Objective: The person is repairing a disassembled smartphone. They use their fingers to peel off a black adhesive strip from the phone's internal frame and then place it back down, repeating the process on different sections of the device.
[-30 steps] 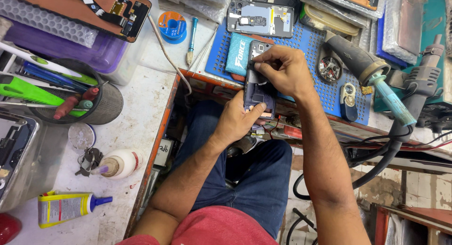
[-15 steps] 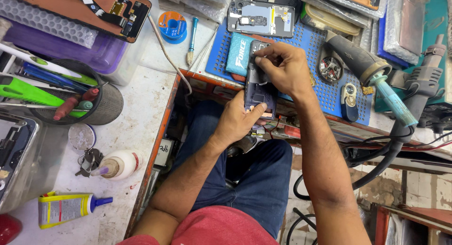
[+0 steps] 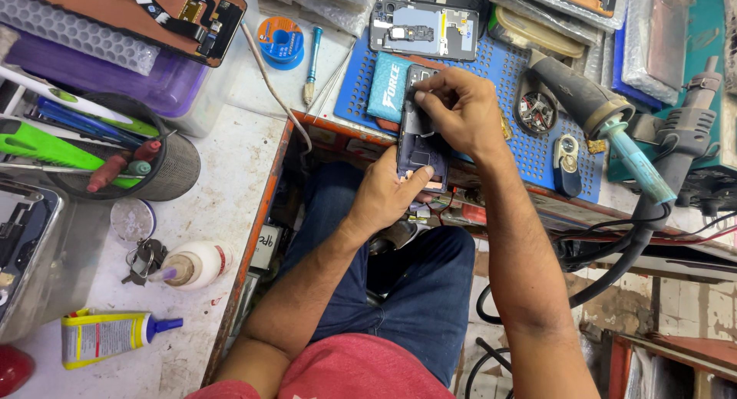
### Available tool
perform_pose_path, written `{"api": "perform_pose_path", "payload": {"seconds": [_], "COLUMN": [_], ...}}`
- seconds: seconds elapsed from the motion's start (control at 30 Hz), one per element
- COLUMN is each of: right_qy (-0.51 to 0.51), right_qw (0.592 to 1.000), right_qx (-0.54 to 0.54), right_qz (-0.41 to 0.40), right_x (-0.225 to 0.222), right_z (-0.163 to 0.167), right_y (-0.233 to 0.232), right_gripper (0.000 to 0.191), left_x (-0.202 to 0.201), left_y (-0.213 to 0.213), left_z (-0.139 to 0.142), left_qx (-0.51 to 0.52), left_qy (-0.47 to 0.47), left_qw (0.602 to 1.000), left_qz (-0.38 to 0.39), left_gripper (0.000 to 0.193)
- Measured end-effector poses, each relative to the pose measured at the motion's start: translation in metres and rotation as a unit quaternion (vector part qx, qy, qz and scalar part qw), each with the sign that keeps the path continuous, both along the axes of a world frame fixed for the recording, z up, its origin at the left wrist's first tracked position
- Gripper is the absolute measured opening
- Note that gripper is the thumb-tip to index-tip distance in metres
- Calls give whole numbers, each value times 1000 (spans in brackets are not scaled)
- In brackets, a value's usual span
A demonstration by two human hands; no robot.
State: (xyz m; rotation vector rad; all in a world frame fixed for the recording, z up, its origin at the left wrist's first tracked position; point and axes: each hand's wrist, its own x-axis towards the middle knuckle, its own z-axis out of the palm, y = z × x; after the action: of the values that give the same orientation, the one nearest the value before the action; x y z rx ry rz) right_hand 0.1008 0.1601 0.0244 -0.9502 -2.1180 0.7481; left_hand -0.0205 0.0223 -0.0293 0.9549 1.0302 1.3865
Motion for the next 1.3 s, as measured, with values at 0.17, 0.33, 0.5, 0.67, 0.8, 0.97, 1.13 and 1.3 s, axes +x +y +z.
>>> {"api": "perform_pose_path", "payload": {"seconds": [0.17, 0.33, 0.5, 0.67, 0.8, 0.97, 1.13, 1.3], "right_qy": [21, -14, 1, 15, 1, 5, 9, -14], "right_qw": [999, 999, 1000, 1000, 997, 998, 999, 998], "right_qx": [-8, -16, -8, 1, 15, 14, -19, 18], "right_qz": [-44, 30, 21, 17, 72, 58, 26, 60], "right_x": [-3, 1, 3, 1, 4, 5, 4, 6], "right_z": [0, 2, 3, 5, 5, 2, 5, 6], "right_y": [1, 1, -5, -7, -6, -9, -8, -8], "right_gripper": [11, 12, 9, 10, 10, 8, 9, 11], "left_x": [-1, -2, 0, -2, -1, 0, 0, 0], "left_y": [1, 2, 1, 1, 1, 1, 0, -3], "left_z": [0, 2, 4, 3, 0, -1, 0, 2], "left_qx": [9, -1, -10, -4, -3, 5, 12, 10], "left_qy": [-2, 5, -3, 8, -2, -32, 4, 73], "left_qw": [1000, 1000, 1000, 1000, 1000, 999, 1000, 997], "left_qz": [0, -2, -3, 0, -1, -5, 0, 23], "left_gripper": [25, 26, 26, 26, 27, 26, 27, 26]}}
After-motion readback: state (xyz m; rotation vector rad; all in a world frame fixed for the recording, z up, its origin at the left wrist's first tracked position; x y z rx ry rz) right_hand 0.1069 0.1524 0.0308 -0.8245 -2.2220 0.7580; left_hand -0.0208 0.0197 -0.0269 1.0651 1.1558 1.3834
